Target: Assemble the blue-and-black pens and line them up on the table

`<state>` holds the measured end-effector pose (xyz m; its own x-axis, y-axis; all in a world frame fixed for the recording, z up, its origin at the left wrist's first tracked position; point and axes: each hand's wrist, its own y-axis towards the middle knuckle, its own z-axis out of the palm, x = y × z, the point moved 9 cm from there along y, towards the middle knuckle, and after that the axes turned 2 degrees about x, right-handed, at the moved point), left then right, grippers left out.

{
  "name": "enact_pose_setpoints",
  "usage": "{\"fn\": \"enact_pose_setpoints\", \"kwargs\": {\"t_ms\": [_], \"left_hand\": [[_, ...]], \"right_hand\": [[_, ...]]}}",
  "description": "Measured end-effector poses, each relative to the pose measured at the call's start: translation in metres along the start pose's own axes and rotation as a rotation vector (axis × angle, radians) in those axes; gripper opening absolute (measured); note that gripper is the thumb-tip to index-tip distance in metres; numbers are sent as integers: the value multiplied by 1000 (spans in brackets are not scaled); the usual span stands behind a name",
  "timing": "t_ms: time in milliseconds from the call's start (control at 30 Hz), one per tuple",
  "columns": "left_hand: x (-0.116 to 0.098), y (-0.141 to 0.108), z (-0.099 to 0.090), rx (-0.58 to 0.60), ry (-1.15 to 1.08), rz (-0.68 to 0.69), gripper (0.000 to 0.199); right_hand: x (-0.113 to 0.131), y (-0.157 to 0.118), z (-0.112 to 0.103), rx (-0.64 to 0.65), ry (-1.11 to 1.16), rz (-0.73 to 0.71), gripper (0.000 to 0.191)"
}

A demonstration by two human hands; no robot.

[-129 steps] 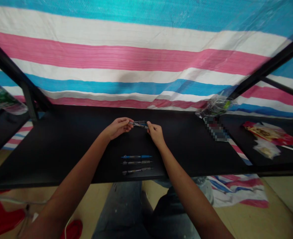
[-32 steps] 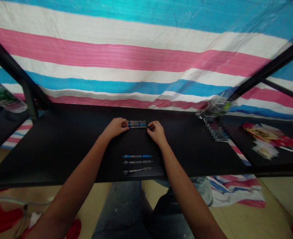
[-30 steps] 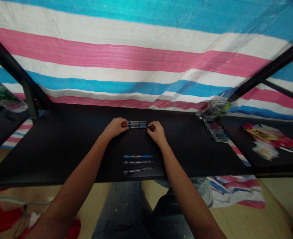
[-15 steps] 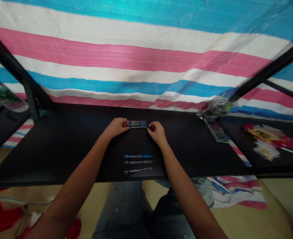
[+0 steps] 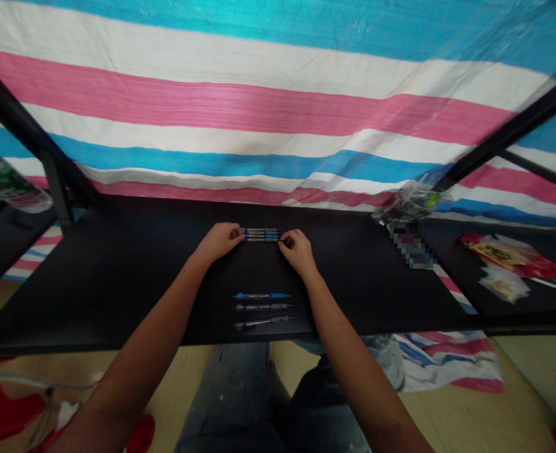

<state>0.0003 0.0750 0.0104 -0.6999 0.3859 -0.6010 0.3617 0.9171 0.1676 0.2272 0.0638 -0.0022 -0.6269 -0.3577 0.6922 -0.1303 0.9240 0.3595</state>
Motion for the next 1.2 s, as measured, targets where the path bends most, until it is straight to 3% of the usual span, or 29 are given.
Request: {"fn": "enact_pose_setpoints", "kwargs": {"t_ms": [367,467,600,767,1200], "left_hand": [[-1,2,0,4,31,-13,10],[-1,2,-1,-1,19,-12,8],[-6,1,0,-6,40,29,7],[-3,0,3,4,48,-25,10],[-16,-4,9,9,261,-102,25]], "right_hand": [[13,-7,-9,4,89,67,5],[24,-30,-12,61,157,102,10],[50,-79,-5,282,146,47,12],[61,-115,-8,358,58,37,18],[52,-110,-15,205,116,79,9]]}}
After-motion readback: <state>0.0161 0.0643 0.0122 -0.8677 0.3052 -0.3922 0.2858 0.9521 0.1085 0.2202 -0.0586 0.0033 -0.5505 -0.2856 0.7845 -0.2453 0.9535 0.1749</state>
